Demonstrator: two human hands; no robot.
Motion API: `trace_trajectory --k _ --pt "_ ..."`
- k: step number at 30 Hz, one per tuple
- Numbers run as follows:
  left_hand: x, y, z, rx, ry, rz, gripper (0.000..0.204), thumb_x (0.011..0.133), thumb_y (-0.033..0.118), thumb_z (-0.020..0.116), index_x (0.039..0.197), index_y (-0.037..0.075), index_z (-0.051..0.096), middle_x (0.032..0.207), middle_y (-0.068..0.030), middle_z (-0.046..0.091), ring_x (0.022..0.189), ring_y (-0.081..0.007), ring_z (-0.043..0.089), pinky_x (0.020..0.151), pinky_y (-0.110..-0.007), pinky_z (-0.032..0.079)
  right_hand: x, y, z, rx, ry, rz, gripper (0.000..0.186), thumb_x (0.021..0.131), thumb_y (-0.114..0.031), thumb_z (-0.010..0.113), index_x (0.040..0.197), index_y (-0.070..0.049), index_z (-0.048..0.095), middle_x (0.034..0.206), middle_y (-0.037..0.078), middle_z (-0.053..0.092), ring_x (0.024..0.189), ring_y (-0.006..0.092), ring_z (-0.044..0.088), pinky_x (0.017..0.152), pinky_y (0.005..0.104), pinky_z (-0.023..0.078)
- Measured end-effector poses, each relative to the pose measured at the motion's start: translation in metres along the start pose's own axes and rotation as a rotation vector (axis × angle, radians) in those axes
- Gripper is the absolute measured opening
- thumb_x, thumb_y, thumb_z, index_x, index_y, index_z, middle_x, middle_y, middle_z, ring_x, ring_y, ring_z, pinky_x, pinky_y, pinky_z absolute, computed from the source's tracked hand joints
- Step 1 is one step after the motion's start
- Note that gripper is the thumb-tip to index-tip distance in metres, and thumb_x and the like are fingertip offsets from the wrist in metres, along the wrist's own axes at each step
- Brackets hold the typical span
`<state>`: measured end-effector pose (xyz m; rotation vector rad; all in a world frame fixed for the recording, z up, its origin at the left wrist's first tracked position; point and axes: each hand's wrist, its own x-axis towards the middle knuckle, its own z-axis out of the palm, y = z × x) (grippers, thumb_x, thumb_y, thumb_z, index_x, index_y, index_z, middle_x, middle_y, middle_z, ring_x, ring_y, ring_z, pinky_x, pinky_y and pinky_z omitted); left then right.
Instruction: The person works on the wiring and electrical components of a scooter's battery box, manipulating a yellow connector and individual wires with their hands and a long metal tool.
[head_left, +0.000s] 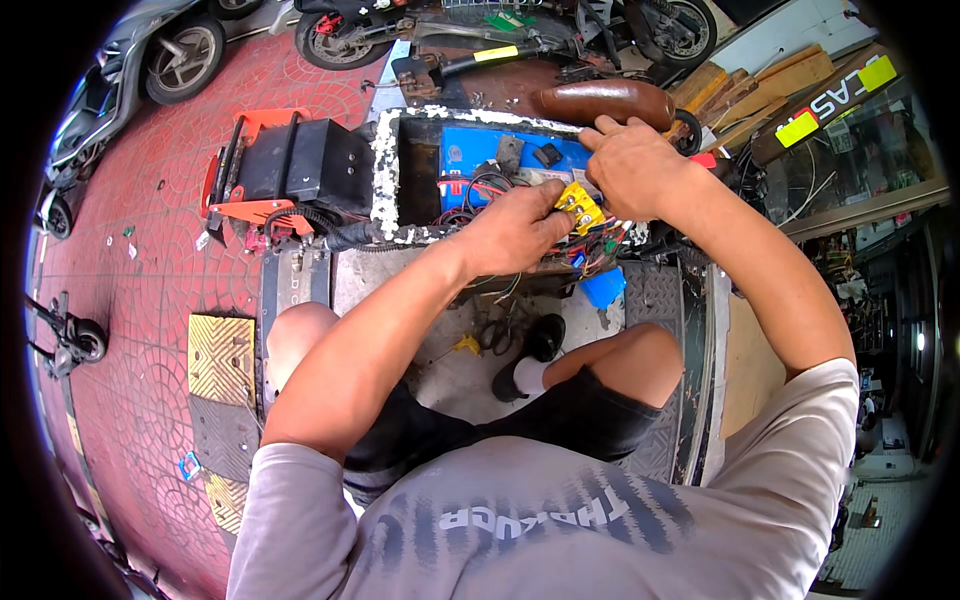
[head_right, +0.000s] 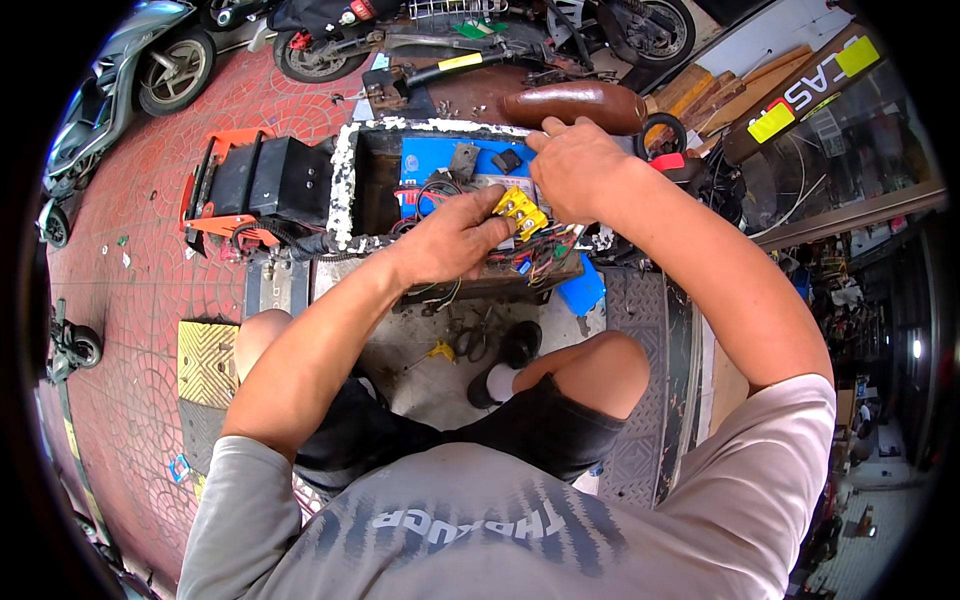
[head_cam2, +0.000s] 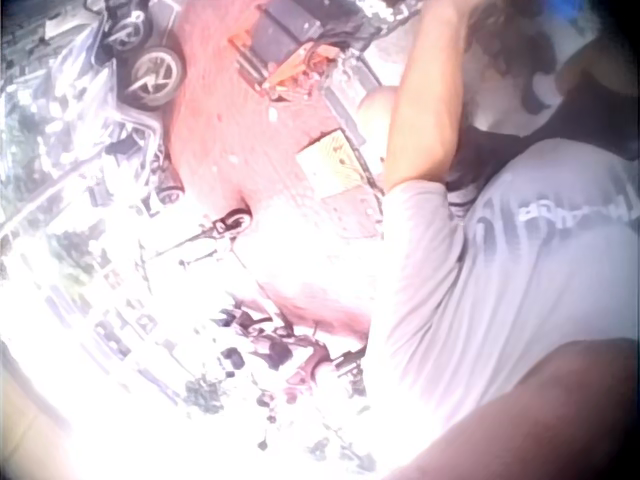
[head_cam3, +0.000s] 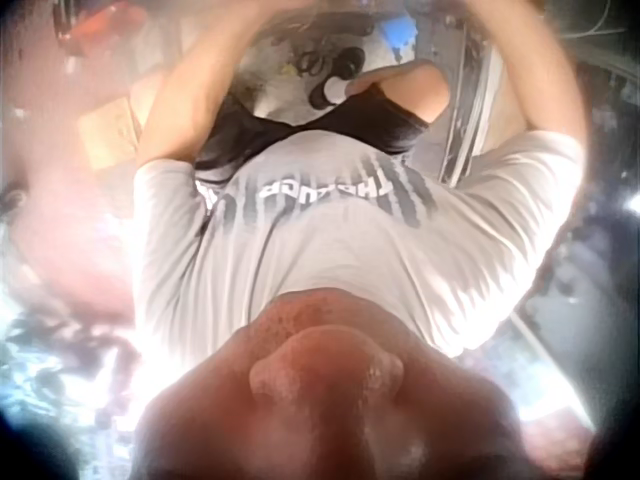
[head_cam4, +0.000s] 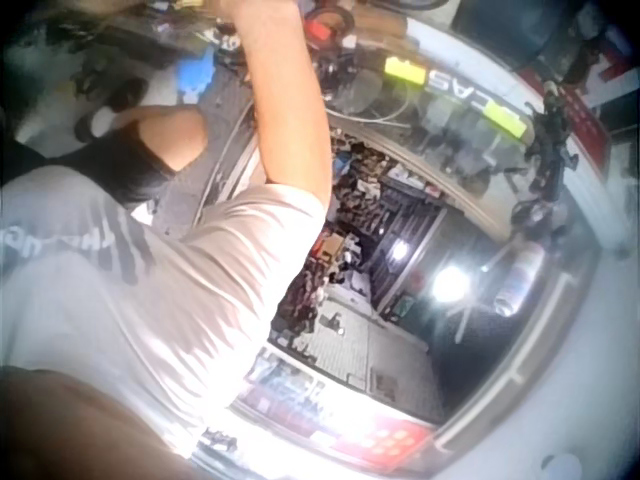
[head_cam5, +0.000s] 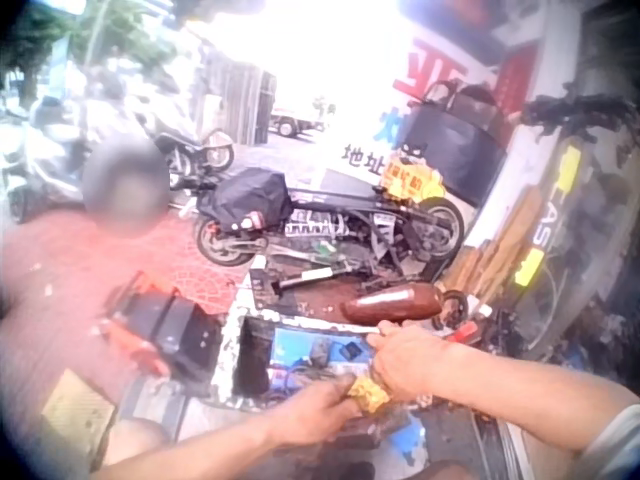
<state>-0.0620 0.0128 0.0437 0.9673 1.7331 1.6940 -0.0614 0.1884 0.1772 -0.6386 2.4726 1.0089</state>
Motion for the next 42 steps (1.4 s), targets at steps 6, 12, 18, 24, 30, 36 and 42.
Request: trace_trajectory --k 6,12,18,24,30,36,42 --pt "-0.002 0.002 -0.002 -0.054 0.014 0.012 0.029 0.104 0.020 0.055 0.116 -0.007 0.055 0.075 -0.0145 0.065 0.058 -0.0230 0.067 0.057 -0.040 0.053 0.007 -0.001 0.010 -0.075 0.061 -0.197 0.028 0.086 -0.023 0.071 0.103 -0.004 0.081 0.127 0.008 0.068 0.131 0.0283 0.055 0.109 0.0497 0.042" --pt "-0.001 -0.001 -0.008 -0.094 0.049 0.013 0.023 0.107 0.018 0.054 0.121 0.000 0.056 0.083 -0.0032 0.058 0.057 -0.0098 0.055 0.053 -0.029 0.048 0.013 0.015 0.004 0.301 0.113 0.089 0.025 0.098 -0.019 0.061 0.110 0.000 0.073 0.127 0.017 0.062 0.127 0.0354 0.054 0.104 0.0533 0.044" --pt "0.007 0.000 -0.010 -0.351 0.073 -0.041 0.028 0.109 0.020 0.053 0.128 0.000 0.055 0.080 -0.0018 0.059 0.054 -0.0101 0.055 0.053 -0.027 0.048 0.008 0.044 0.020 0.613 0.305 0.091 0.029 0.105 -0.025 0.056 0.109 0.000 0.068 0.124 0.020 0.061 0.127 0.0395 0.054 0.107 0.0514 0.043" --pt "0.018 -0.003 -0.007 -0.449 0.192 -0.030 0.028 0.110 0.017 0.048 0.133 0.001 0.053 0.114 -0.0112 0.077 0.051 -0.0094 0.054 0.051 -0.023 0.048 -0.007 0.053 -0.002 0.605 0.108 -0.038 0.035 0.093 -0.037 0.073 0.105 -0.004 0.069 0.118 0.017 0.064 0.123 0.0378 0.056 0.104 0.0491 0.044" --pt "0.019 -0.001 -0.010 -0.410 0.275 0.013 0.030 0.109 0.020 0.050 0.128 -0.001 0.059 0.101 -0.0067 0.076 0.053 -0.0099 0.059 0.050 -0.026 0.049 0.010 0.047 -0.009 0.647 0.088 -0.171 0.023 0.086 -0.021 0.071 0.099 -0.002 0.071 0.094 0.021 0.071 0.098 0.0413 0.067 0.088 0.0504 0.050" --pt "0.018 0.004 -0.004 -0.593 0.526 0.009 0.028 0.109 0.020 0.046 0.124 -0.002 0.057 0.100 -0.0188 0.078 0.055 -0.0155 0.061 0.054 -0.028 0.051 0.029 0.053 0.012 0.719 0.323 -0.165 0.024 0.085 -0.014 0.066 0.106 -0.002 0.069 0.091 0.023 0.071 0.091 0.0436 0.069 0.081 0.0533 0.052" --pt "0.015 0.005 -0.004 -0.705 0.831 0.059 0.028 0.108 0.019 0.041 0.118 -0.001 0.057 0.099 -0.0195 0.077 0.059 -0.0170 0.064 0.053 -0.030 0.051 0.056 0.052 0.020 0.733 0.543 -0.340 0.021 0.086 -0.009 0.064 0.106 -0.001 0.065 0.092 0.023 0.070 0.090 0.0453 0.068 0.080 0.0546 0.051"
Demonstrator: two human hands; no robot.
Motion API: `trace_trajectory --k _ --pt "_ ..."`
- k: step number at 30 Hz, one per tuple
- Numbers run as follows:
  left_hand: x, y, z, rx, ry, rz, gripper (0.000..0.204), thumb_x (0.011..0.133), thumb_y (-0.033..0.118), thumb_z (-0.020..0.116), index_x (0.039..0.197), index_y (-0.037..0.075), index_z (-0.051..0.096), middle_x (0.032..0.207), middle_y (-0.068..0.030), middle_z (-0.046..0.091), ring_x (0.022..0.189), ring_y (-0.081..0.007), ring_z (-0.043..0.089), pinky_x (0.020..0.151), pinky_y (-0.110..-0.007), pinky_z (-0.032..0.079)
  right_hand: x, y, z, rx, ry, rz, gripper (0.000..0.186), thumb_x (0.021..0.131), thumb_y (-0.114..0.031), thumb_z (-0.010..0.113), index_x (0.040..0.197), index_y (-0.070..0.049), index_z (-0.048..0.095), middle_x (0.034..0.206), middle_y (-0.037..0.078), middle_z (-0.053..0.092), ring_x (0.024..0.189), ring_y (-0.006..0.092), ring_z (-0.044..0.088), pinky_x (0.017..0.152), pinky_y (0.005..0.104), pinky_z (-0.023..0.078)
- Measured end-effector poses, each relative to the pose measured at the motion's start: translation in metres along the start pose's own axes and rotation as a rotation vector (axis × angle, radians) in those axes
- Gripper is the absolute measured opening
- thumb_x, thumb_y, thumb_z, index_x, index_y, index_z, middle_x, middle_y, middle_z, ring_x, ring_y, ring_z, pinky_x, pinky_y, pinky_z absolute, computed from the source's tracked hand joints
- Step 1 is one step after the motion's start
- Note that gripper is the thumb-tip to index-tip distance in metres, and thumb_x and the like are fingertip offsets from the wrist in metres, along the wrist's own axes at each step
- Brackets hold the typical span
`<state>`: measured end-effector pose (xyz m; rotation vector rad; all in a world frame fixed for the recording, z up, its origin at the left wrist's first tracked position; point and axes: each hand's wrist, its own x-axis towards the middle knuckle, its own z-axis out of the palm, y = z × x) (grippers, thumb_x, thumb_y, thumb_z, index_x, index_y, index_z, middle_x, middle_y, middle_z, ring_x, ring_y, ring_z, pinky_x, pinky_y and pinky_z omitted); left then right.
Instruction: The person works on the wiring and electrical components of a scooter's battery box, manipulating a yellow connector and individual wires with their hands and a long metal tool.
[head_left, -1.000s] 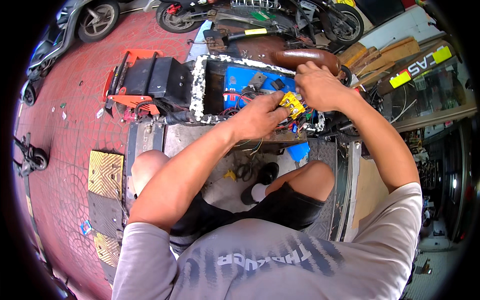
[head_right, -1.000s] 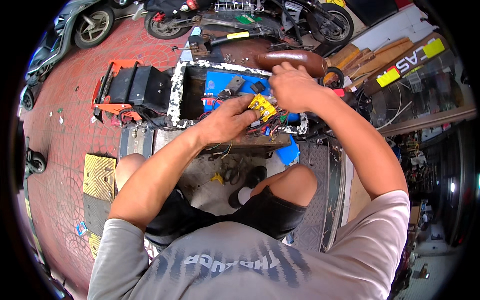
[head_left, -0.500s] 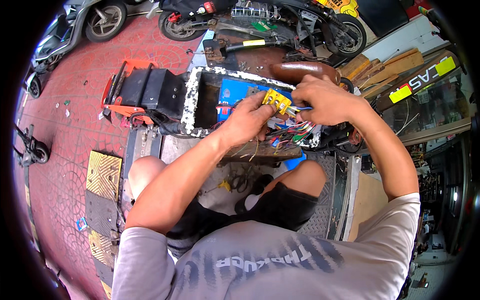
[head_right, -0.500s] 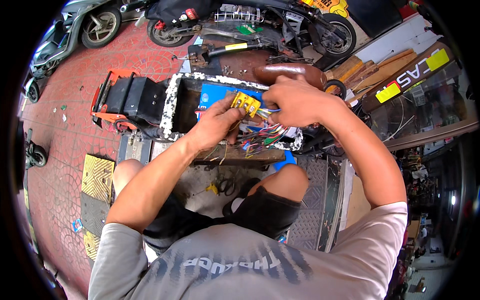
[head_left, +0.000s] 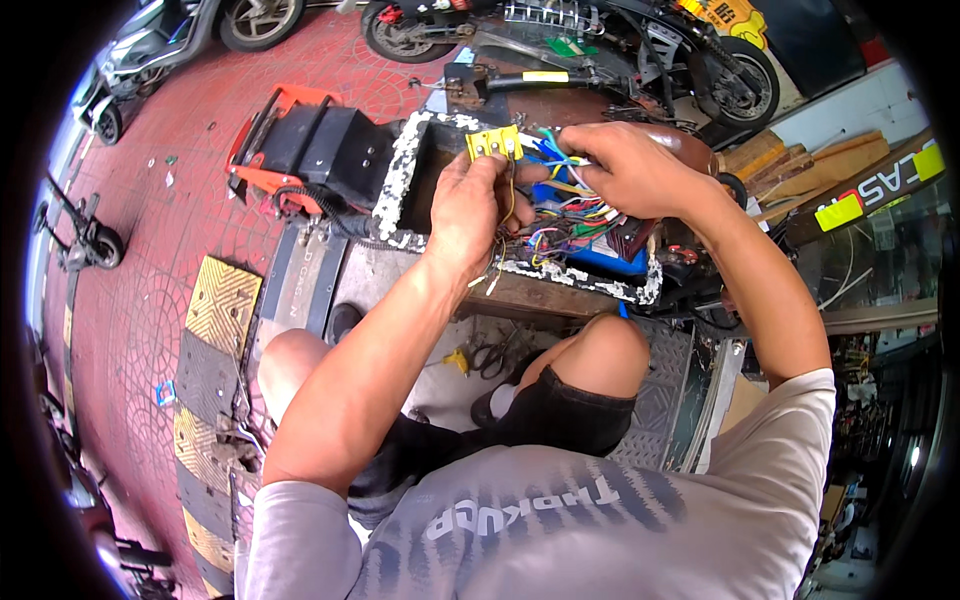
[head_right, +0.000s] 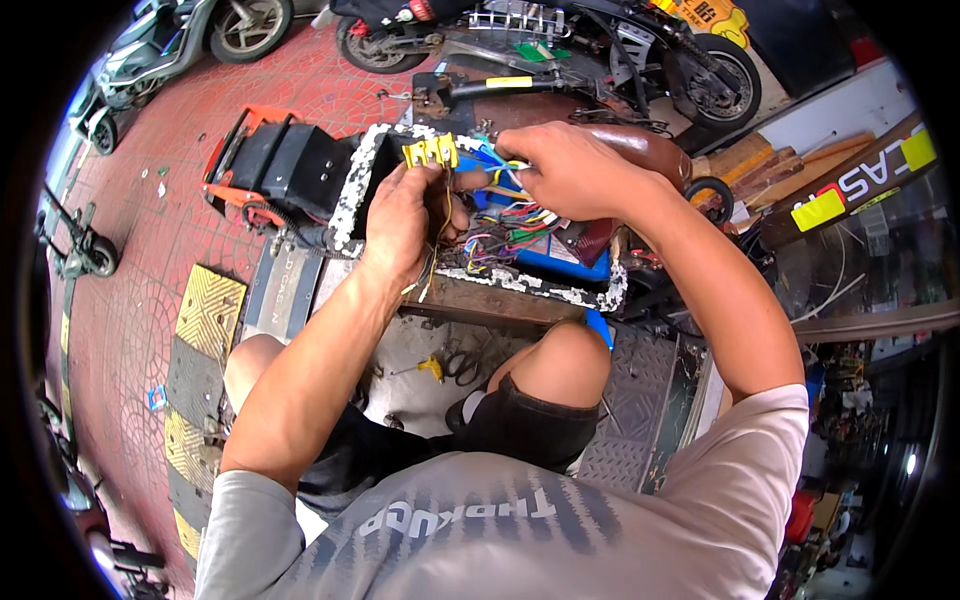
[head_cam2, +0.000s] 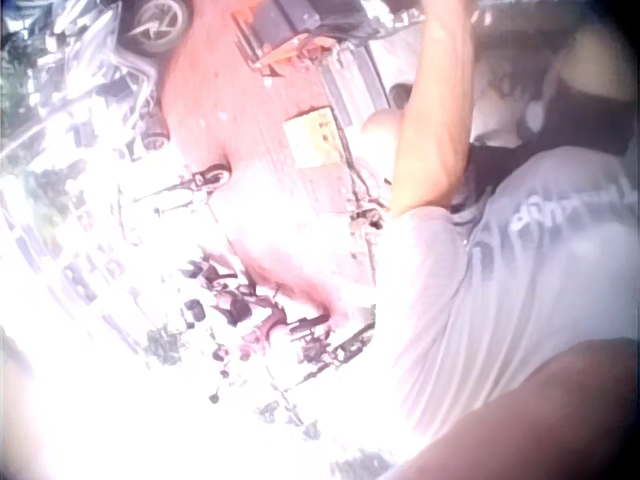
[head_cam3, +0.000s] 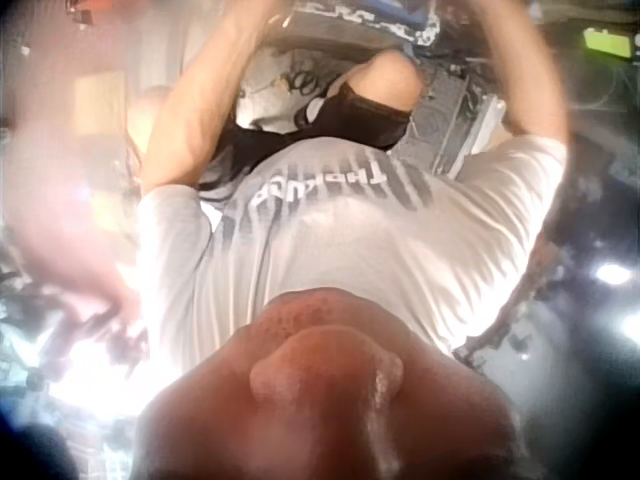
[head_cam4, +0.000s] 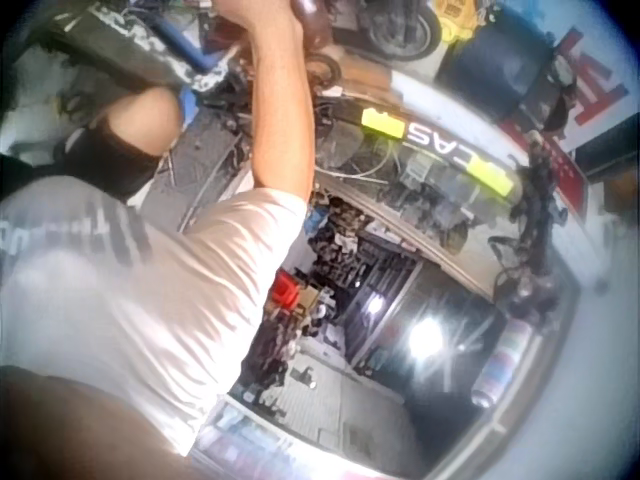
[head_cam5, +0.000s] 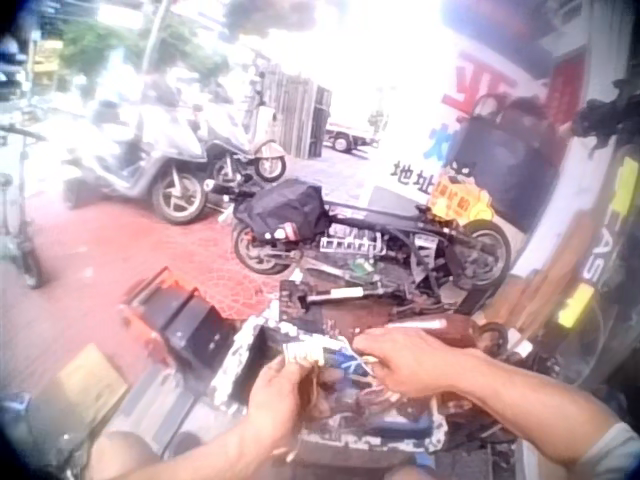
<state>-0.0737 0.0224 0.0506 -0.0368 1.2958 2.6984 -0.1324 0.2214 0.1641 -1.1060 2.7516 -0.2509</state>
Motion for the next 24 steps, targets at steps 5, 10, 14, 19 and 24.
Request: trace_trajectory --k 5,10,14,19,24 --pt "-0.010 -0.006 0.006 -0.035 0.190 0.127 0.023 0.106 0.018 0.046 0.114 0.000 0.059 0.087 -0.0116 0.072 0.057 -0.0158 0.063 0.049 -0.030 0.049 0.016 -0.018 -0.007 -0.142 -0.199 0.043 0.023 0.084 -0.018 0.070 0.101 -0.004 0.069 0.084 0.023 0.069 0.088 0.0433 0.069 0.076 0.0527 0.051" --pt "-0.008 -0.002 0.011 -0.010 0.232 0.171 0.022 0.105 0.017 0.047 0.112 0.000 0.059 0.072 -0.0095 0.065 0.053 -0.0158 0.062 0.046 -0.029 0.047 0.025 -0.015 0.000 -0.187 -0.126 -0.061 0.025 0.084 -0.018 0.070 0.107 -0.007 0.069 0.087 0.023 0.070 0.088 0.0460 0.067 0.075 0.0528 0.052" --pt "-0.008 -0.001 0.008 0.009 0.211 0.161 0.023 0.105 0.018 0.047 0.114 -0.001 0.059 0.079 -0.0113 0.068 0.059 -0.0166 0.065 0.048 -0.029 0.049 0.024 0.008 0.019 -0.070 0.079 -0.232 0.025 0.085 -0.013 0.069 0.109 -0.006 0.068 0.090 0.022 0.070 0.085 0.0450 0.067 0.074 0.0529 0.050" --pt "-0.009 0.001 0.007 -0.006 0.222 0.151 0.026 0.106 0.019 0.047 0.118 -0.001 0.059 0.098 -0.0118 0.071 0.070 -0.0167 0.069 0.051 -0.030 0.054 0.029 0.005 0.017 0.379 -0.107 -0.042 0.022 0.085 -0.004 0.065 0.106 0.000 0.067 0.082 0.011 0.067 0.075 0.0187 0.060 0.070 0.0376 0.049" --pt "-0.005 0.003 0.001 0.020 0.111 0.107 0.027 0.107 0.017 0.046 0.119 -0.003 0.058 0.094 -0.0119 0.071 0.067 -0.0176 0.070 0.050 -0.029 0.054 0.033 0.015 0.011 0.715 -0.282 0.000 0.028 0.087 -0.002 0.062 0.112 0.004 0.072 0.095 0.000 0.072 0.089 0.0073 0.060 0.083 0.0271 0.050"
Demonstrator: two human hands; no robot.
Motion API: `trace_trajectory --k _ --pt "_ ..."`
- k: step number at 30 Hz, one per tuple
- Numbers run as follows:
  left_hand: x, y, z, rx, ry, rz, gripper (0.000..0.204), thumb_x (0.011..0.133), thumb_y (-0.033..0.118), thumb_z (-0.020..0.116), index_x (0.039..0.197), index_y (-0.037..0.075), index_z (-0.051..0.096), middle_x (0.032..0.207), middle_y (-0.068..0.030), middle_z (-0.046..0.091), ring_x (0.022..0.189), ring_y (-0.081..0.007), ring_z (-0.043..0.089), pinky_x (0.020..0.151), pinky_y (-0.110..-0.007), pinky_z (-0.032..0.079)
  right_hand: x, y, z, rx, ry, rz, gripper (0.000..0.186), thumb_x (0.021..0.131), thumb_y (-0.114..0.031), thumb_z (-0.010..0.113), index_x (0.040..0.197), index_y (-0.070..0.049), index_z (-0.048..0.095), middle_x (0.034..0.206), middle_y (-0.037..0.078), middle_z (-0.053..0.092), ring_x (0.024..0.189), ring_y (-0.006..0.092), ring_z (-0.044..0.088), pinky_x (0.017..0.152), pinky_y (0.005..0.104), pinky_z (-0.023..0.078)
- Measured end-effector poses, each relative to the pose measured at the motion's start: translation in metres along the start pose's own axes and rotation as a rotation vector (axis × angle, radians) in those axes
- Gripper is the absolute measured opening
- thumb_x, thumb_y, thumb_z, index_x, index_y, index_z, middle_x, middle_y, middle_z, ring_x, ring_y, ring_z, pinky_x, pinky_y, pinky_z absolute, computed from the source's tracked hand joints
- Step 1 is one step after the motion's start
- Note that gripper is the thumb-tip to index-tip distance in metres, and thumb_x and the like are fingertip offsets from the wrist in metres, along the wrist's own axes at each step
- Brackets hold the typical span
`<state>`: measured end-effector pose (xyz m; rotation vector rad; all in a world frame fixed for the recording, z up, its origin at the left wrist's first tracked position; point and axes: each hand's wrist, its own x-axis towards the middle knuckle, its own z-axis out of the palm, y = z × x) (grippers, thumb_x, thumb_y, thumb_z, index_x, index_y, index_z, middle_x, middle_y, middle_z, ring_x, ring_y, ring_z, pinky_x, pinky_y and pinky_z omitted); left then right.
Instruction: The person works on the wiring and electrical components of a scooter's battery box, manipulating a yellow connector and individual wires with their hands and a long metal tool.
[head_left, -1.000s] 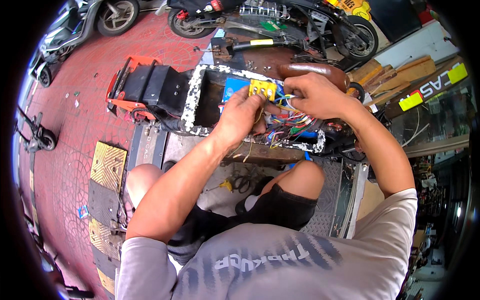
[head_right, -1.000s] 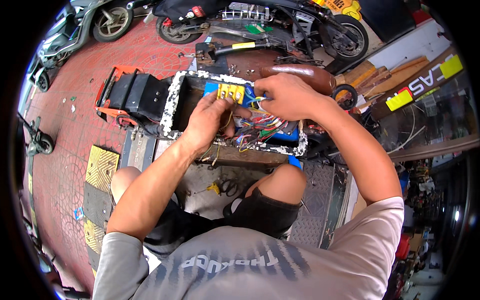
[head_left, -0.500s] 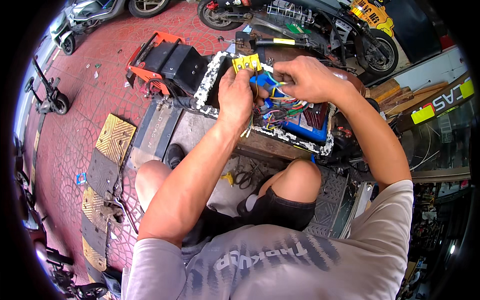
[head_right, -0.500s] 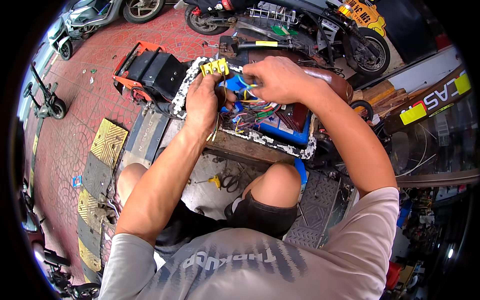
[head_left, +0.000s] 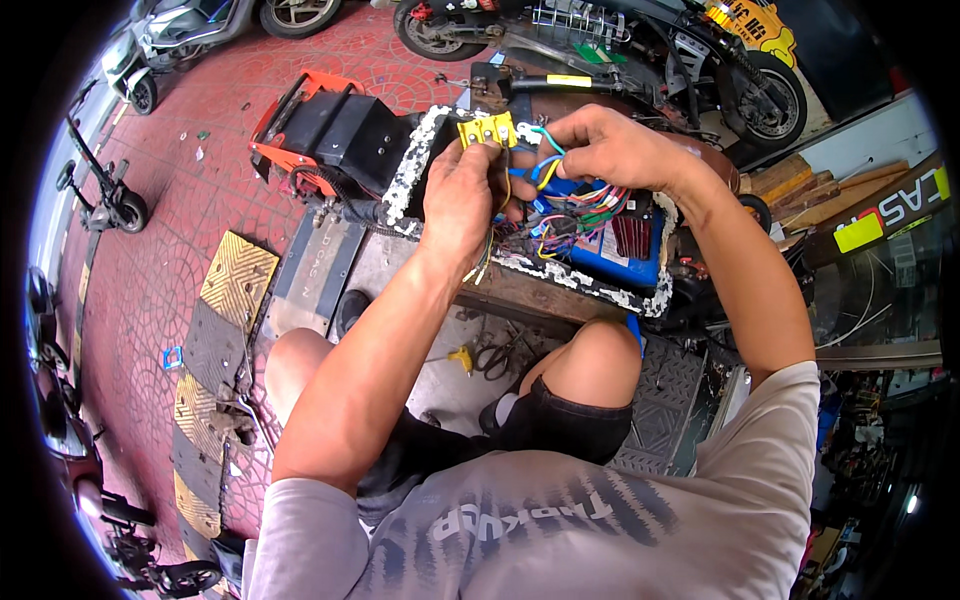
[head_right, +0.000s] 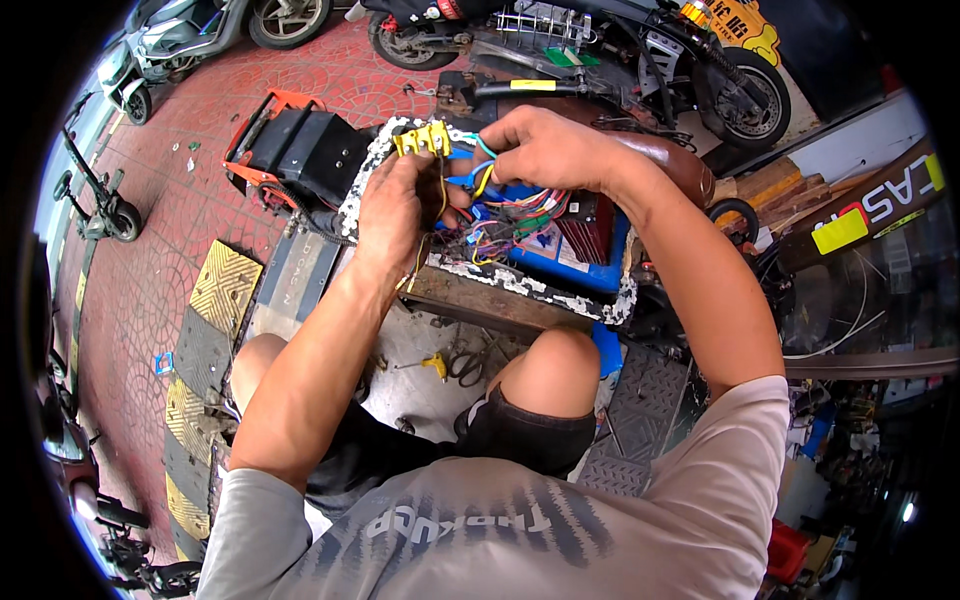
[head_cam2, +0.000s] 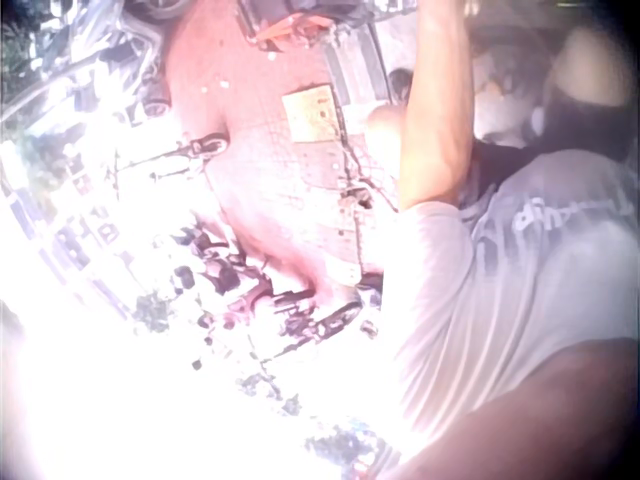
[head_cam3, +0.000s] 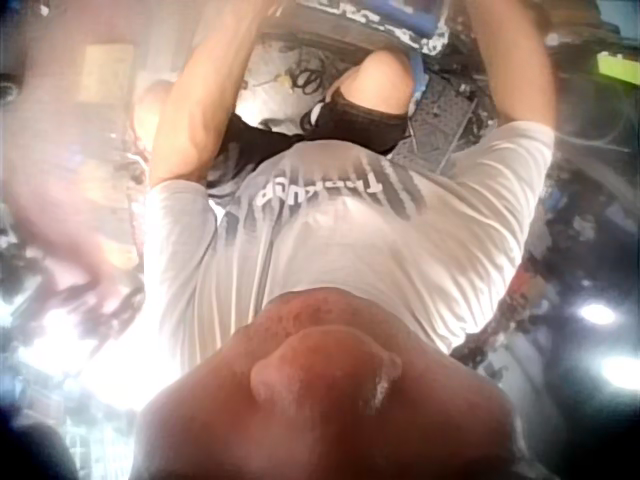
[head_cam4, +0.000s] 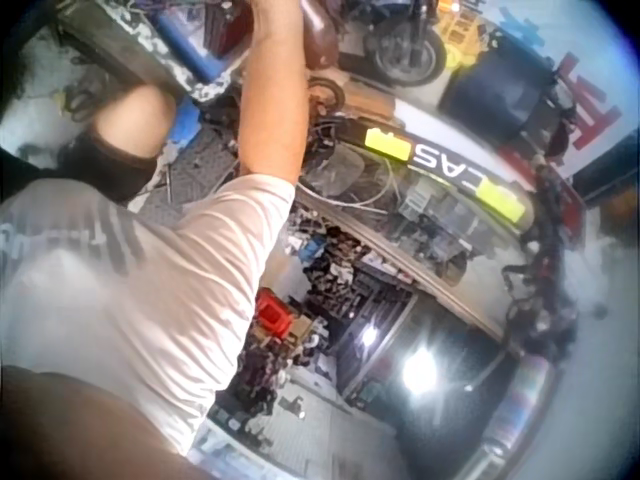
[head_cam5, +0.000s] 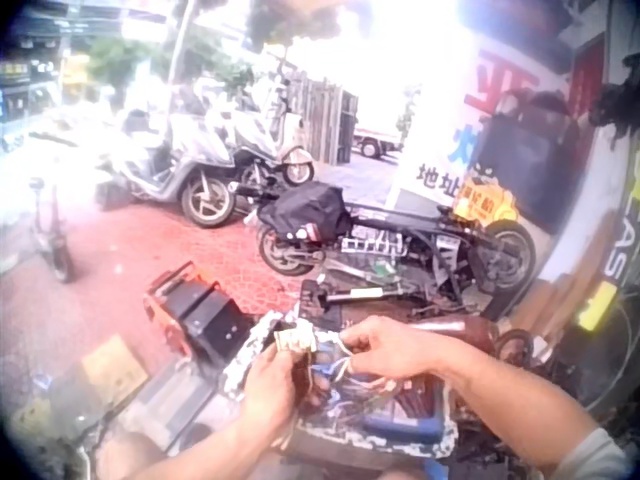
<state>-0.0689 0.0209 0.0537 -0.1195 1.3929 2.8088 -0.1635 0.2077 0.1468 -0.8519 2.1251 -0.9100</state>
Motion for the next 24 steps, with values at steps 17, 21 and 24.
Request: trace_trajectory --k 17,21,24 --pt "0.009 0.020 -0.005 0.190 -0.385 -0.395 0.022 0.103 0.018 0.063 0.112 -0.001 0.064 0.097 -0.0145 0.078 0.067 -0.0157 0.072 0.051 -0.027 0.053 -0.050 -0.009 -0.018 0.123 0.219 -0.018 0.023 0.101 -0.025 0.071 0.102 -0.003 0.072 0.079 -0.007 0.059 0.073 0.0032 0.048 0.065 0.0227 0.038" --pt "0.012 0.016 -0.004 0.229 -0.438 -0.439 0.024 0.103 0.021 0.064 0.114 0.000 0.064 0.099 -0.0141 0.077 0.070 -0.0175 0.073 0.054 -0.028 0.056 -0.043 -0.009 -0.011 0.145 0.198 -0.047 0.028 0.102 -0.031 0.070 0.100 -0.003 0.072 0.077 -0.007 0.057 0.071 0.0041 0.049 0.064 0.0233 0.039" --pt "0.013 0.015 -0.005 0.236 -0.482 -0.433 0.025 0.103 0.021 0.064 0.114 -0.001 0.065 0.099 -0.0140 0.076 0.072 -0.0182 0.073 0.056 -0.029 0.057 -0.039 -0.012 -0.007 0.122 0.186 0.002 0.031 0.103 -0.034 0.070 0.099 -0.004 0.073 0.078 -0.006 0.059 0.071 0.0042 0.050 0.064 0.0240 0.040"
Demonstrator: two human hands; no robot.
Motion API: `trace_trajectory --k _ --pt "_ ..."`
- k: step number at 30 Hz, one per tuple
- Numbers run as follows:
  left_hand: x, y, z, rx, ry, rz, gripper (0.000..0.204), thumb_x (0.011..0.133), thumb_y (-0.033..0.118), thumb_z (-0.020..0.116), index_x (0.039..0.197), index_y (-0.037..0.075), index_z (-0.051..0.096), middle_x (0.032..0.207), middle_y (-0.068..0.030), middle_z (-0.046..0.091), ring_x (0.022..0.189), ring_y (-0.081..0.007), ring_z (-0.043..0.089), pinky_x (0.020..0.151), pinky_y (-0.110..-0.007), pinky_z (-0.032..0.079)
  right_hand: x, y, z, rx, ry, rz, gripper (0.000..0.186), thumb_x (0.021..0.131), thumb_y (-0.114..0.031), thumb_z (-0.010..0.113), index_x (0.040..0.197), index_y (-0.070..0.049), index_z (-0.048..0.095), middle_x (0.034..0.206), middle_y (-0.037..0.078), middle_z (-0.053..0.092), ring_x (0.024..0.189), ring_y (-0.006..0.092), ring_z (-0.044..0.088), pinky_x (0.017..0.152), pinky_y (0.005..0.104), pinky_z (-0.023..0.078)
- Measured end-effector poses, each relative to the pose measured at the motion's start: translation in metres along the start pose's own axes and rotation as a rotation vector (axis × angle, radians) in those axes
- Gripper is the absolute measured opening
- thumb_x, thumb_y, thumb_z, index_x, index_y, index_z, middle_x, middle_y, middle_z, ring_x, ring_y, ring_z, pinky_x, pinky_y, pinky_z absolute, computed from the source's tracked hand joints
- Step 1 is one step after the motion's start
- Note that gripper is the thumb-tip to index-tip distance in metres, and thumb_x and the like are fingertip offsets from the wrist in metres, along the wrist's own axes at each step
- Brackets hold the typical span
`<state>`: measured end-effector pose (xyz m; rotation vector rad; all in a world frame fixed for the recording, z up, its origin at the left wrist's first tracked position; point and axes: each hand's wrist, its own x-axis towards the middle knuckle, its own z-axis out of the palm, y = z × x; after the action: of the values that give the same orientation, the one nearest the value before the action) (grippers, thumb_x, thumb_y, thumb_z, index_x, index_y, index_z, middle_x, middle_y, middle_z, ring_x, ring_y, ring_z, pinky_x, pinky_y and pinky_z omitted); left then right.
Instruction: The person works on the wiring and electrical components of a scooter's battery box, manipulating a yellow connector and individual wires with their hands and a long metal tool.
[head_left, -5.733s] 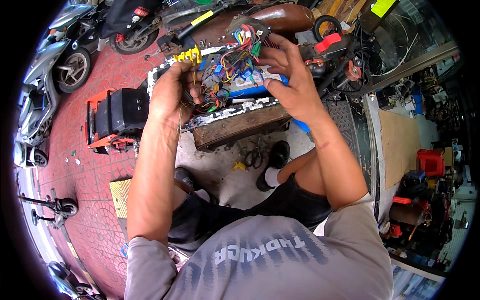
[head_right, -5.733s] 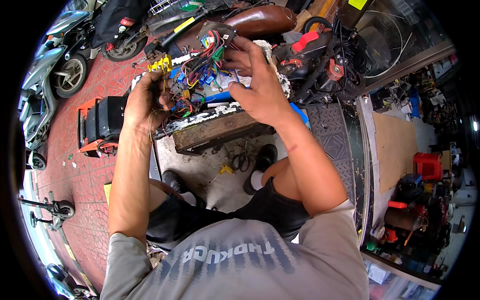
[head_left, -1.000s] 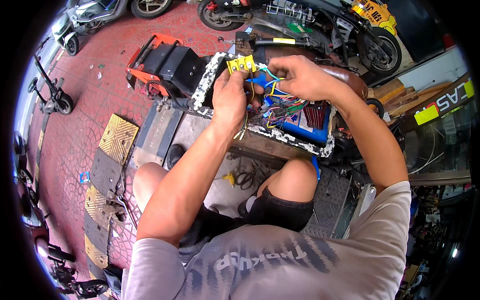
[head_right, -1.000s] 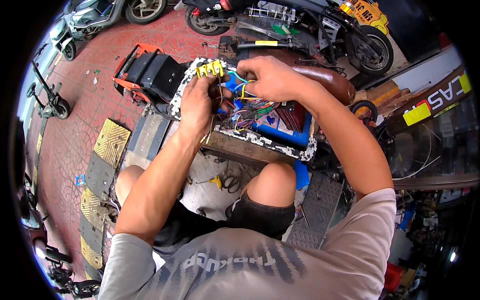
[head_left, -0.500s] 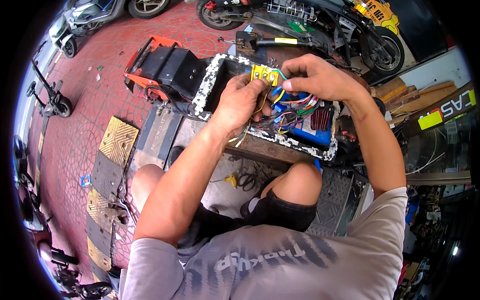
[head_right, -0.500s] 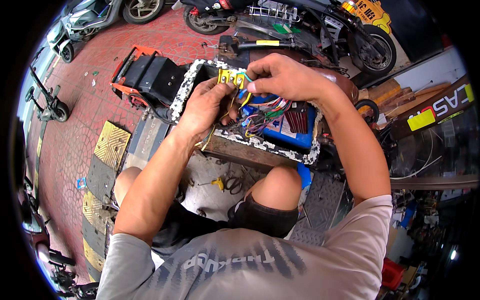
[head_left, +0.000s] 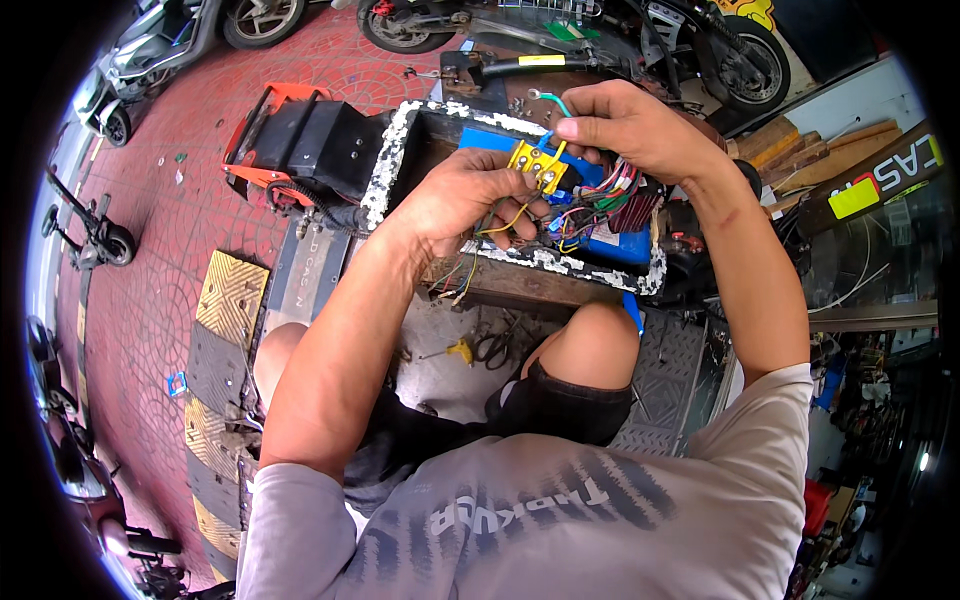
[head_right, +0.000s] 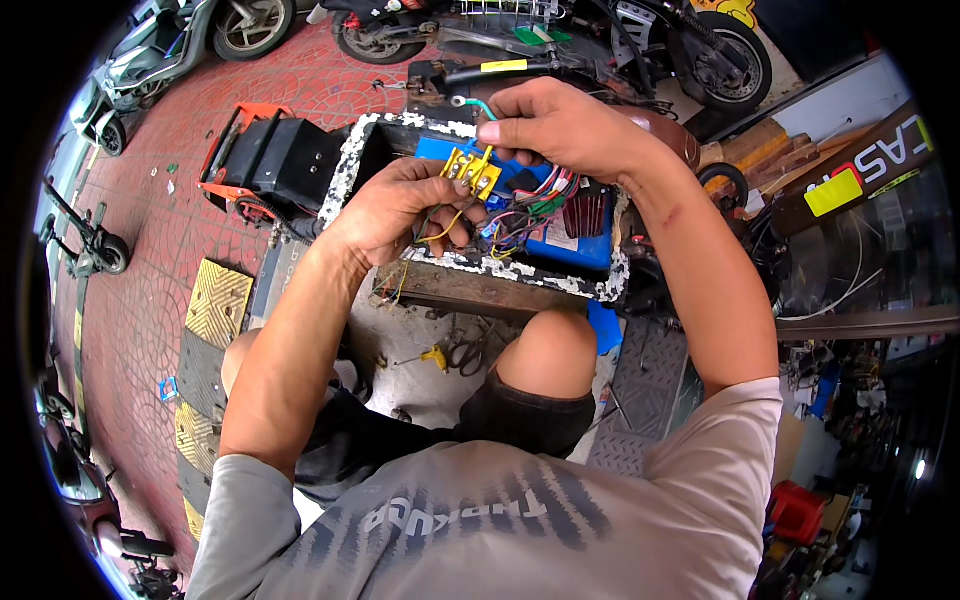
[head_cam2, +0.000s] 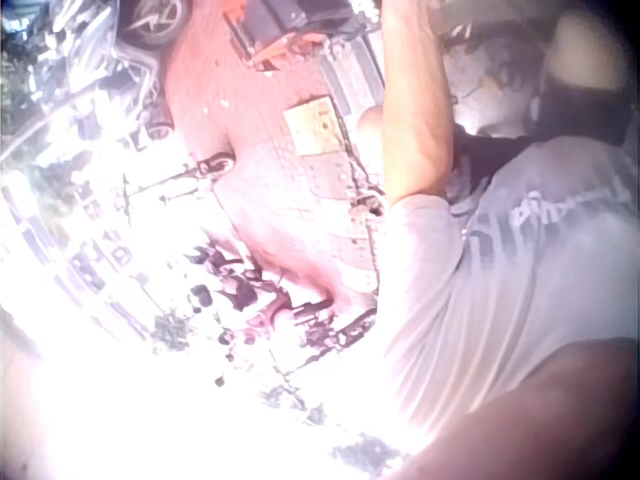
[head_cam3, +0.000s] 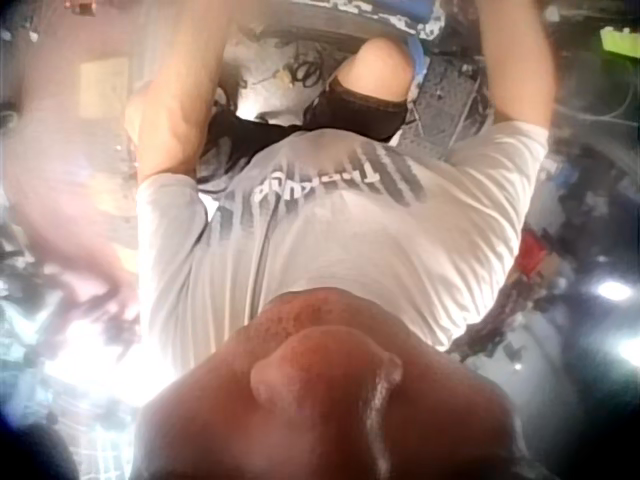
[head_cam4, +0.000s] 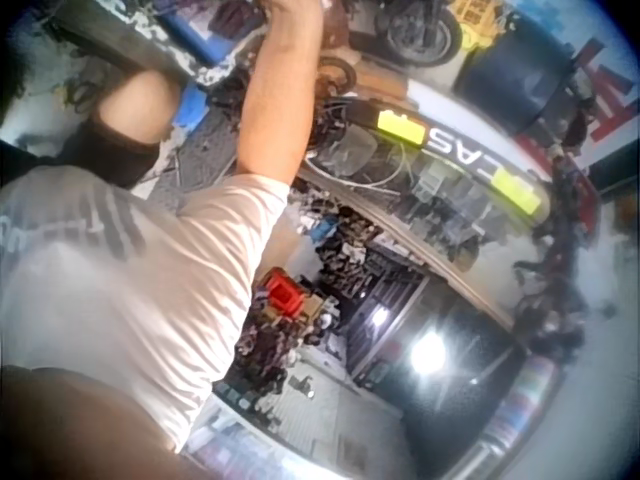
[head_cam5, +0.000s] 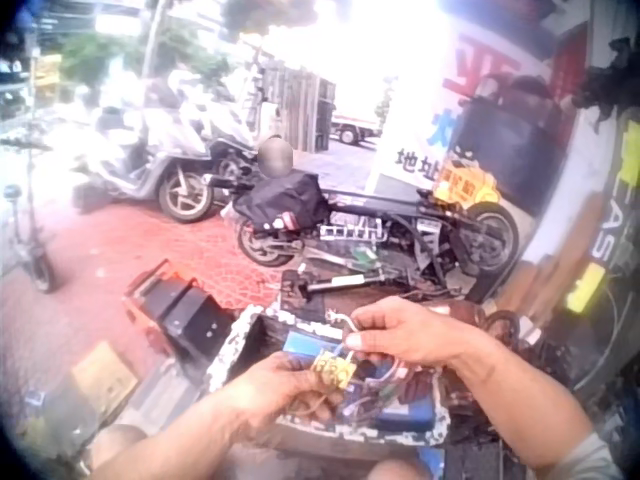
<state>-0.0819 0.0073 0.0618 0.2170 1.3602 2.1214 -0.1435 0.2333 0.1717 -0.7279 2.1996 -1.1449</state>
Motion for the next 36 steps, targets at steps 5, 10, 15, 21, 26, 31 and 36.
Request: trace_trajectory --k 5,10,15,21,26,31,36 --pt "-0.002 0.001 -0.004 0.006 0.003 0.026 0.026 0.104 0.020 0.060 0.113 -0.003 0.066 0.100 -0.0147 0.075 0.075 -0.0189 0.073 0.059 -0.031 0.058 0.006 0.000 0.001 -0.091 0.032 0.039 0.033 0.103 -0.035 0.070 0.097 -0.002 0.072 0.076 -0.004 0.061 0.069 0.0060 0.052 0.061 0.0271 0.042" --pt "-0.001 -0.002 -0.002 0.001 0.055 0.048 0.023 0.104 0.019 0.061 0.111 -0.003 0.065 0.098 -0.0138 0.076 0.071 -0.0178 0.072 0.054 -0.029 0.056 0.012 0.009 0.001 -0.327 0.129 0.054 0.039 0.102 -0.034 0.070 0.090 0.003 0.069 0.070 0.004 0.059 0.065 0.0133 0.054 0.060 0.0354 0.044" --pt "-0.001 -0.003 0.001 0.047 0.098 0.062 0.021 0.104 0.017 0.060 0.110 -0.003 0.065 0.096 -0.0129 0.076 0.068 -0.0161 0.071 0.050 -0.027 0.053 0.013 0.011 0.006 -0.414 0.222 0.009 0.043 0.100 -0.035 0.071 0.086 0.006 0.064 0.067 0.016 0.057 0.062 0.0236 0.055 0.062 0.0421 0.046" --pt "-0.003 -0.004 0.013 0.106 0.170 0.078 0.017 0.103 0.015 0.061 0.108 -0.001 0.064 0.091 -0.0113 0.075 0.061 -0.0136 0.068 0.044 -0.024 0.046 0.013 0.009 0.019 -0.563 0.333 -0.124 0.040 0.100 -0.028 0.070 0.084 0.006 0.057 0.063 0.010 0.046 0.062 0.0148 0.041 0.057 0.0389 0.038" --pt "-0.006 -0.005 0.018 0.077 0.188 0.097 0.017 0.103 0.015 0.061 0.108 -0.001 0.064 0.087 -0.0094 0.073 0.055 -0.0111 0.063 0.040 -0.022 0.040 0.012 0.007 0.026 -0.573 0.387 -0.095 0.043 0.099 -0.030 0.071 0.085 0.007 0.056 0.065 0.016 0.042 0.062 0.0188 0.039 0.056 0.0424 0.037" --pt "-0.006 -0.007 0.017 -0.013 0.206 0.084 0.017 0.102 0.014 0.061 0.109 -0.001 0.063 0.087 -0.0102 0.073 0.051 -0.0100 0.059 0.040 -0.022 0.038 0.012 0.001 0.025 -0.600 0.366 -0.046 0.040 0.097 -0.032 0.071 0.090 0.007 0.066 0.073 0.027 0.062 0.067 0.0366 0.064 0.066 0.0471 0.049" --pt "-0.005 -0.008 0.016 -0.050 0.198 0.087 0.017 0.103 0.014 0.062 0.110 -0.001 0.063 0.087 -0.0106 0.073 0.049 -0.0093 0.057 0.040 -0.022 0.038 0.011 0.007 0.017 -0.531 0.290 -0.083 0.041 0.095 -0.034 0.074 0.089 0.006 0.067 0.069 0.022 0.057 0.062 0.0277 0.055 0.062 0.0433 0.046"
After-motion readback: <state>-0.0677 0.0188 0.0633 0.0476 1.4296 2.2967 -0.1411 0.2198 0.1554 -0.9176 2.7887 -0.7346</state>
